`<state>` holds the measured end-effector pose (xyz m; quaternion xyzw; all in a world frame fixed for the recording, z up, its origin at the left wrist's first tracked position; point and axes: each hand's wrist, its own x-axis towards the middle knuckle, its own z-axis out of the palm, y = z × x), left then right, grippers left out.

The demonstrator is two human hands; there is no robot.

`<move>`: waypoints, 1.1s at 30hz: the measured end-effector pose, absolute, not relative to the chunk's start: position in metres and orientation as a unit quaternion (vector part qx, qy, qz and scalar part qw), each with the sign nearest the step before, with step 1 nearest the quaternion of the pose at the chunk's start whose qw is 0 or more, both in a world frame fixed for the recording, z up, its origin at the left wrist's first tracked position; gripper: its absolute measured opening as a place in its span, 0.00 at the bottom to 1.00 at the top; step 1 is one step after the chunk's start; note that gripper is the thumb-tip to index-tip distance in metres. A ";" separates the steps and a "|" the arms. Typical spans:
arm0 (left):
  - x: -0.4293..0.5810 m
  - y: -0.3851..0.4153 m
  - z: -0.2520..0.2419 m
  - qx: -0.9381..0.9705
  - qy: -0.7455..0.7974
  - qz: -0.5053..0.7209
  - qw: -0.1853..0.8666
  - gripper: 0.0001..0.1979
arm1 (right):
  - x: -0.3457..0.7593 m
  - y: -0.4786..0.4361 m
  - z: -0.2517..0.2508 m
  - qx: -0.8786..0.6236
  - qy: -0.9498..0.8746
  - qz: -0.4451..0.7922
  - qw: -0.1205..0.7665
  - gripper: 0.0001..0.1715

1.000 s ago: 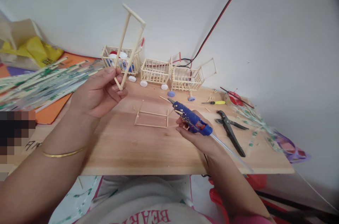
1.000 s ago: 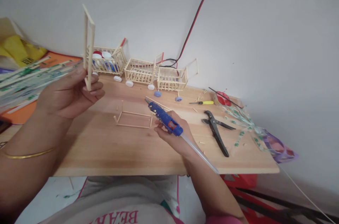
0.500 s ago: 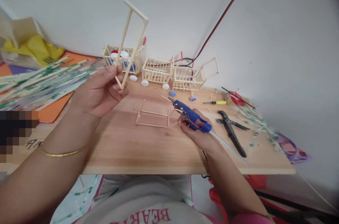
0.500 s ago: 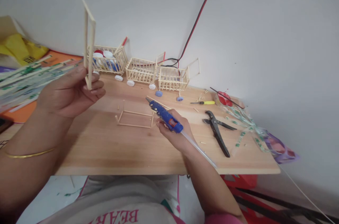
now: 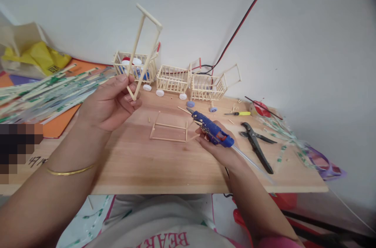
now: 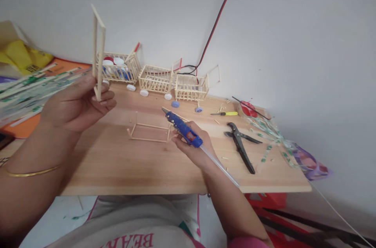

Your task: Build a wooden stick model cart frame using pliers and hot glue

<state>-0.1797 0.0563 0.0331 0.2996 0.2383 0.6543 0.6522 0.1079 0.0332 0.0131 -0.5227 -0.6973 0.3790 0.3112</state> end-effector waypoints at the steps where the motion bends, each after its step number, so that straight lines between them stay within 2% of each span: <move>1: -0.180 0.056 0.033 0.299 0.238 0.655 0.652 0.02 | 0.108 0.033 0.012 -0.521 -0.697 0.379 0.316 0.15; 6: -0.181 0.056 0.034 0.292 0.242 0.655 0.654 0.02 | 0.117 0.033 0.009 -0.536 -0.688 0.349 0.343 0.18; 10: -0.181 0.056 0.035 0.289 0.249 0.655 0.652 0.02 | 0.136 0.038 0.016 -0.523 -0.703 0.322 0.359 0.16; 12: -0.181 0.056 0.036 0.291 0.249 0.653 0.654 0.03 | 0.150 0.040 0.019 -0.512 -0.727 0.305 0.340 0.15; 19: -0.179 0.057 0.035 0.297 0.267 0.653 0.644 0.08 | 0.170 0.043 0.011 -0.504 -0.766 0.306 0.255 0.21; 33: -0.181 0.059 0.033 0.273 0.289 0.658 0.639 0.08 | 0.154 0.043 0.016 -0.543 -0.752 0.278 0.248 0.22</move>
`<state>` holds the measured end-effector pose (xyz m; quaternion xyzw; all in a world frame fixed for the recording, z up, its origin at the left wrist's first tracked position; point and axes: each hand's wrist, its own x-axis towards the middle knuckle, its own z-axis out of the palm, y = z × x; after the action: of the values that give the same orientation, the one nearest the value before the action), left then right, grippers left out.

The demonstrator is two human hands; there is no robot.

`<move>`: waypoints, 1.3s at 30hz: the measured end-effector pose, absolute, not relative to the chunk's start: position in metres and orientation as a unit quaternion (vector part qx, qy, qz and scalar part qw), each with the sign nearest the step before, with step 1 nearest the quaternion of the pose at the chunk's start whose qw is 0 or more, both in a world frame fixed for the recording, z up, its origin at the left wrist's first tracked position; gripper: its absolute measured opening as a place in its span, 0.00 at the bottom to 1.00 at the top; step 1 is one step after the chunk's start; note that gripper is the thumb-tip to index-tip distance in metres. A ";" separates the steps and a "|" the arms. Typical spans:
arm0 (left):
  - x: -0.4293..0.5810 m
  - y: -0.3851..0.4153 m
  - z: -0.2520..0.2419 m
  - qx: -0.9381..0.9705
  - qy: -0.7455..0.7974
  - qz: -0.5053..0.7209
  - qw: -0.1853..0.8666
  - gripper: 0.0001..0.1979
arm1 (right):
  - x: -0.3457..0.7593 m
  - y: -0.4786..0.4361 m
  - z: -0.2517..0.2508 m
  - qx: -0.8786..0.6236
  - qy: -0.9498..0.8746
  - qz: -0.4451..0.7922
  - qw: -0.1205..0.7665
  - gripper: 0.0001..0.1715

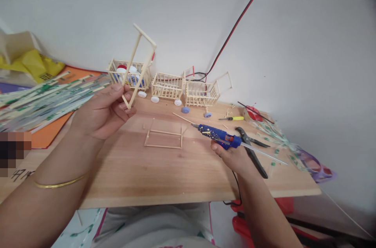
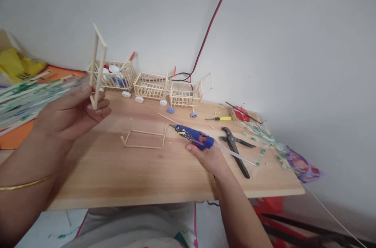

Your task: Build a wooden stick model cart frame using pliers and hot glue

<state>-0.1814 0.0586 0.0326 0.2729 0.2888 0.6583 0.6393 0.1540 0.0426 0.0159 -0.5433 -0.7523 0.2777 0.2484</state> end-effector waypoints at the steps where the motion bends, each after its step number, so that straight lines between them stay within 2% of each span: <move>1: -0.182 0.059 0.032 0.274 0.287 0.658 0.640 0.08 | 0.154 0.043 0.015 -0.544 -0.752 0.276 0.249 0.22; 12: -0.183 0.059 0.031 0.278 0.288 0.653 0.643 0.03 | 0.153 0.043 0.014 -0.552 -0.747 0.267 0.256 0.18; 32: -0.184 0.059 0.030 0.278 0.283 0.652 0.646 0.01 | 0.153 0.041 0.012 -0.560 -0.735 0.265 0.276 0.17; 36: -0.184 0.059 0.030 0.275 0.287 0.653 0.644 0.01 | 0.154 0.041 0.012 -0.563 -0.745 0.256 0.251 0.13; 39: -0.184 0.059 0.031 0.278 0.280 0.652 0.648 0.01 | 0.155 0.041 0.013 -0.568 -0.757 0.241 0.214 0.15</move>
<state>-0.1839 0.0587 0.0312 0.2780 0.2795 0.6521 0.6476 0.1546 0.0407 0.0126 -0.5681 -0.7574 0.2405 0.2140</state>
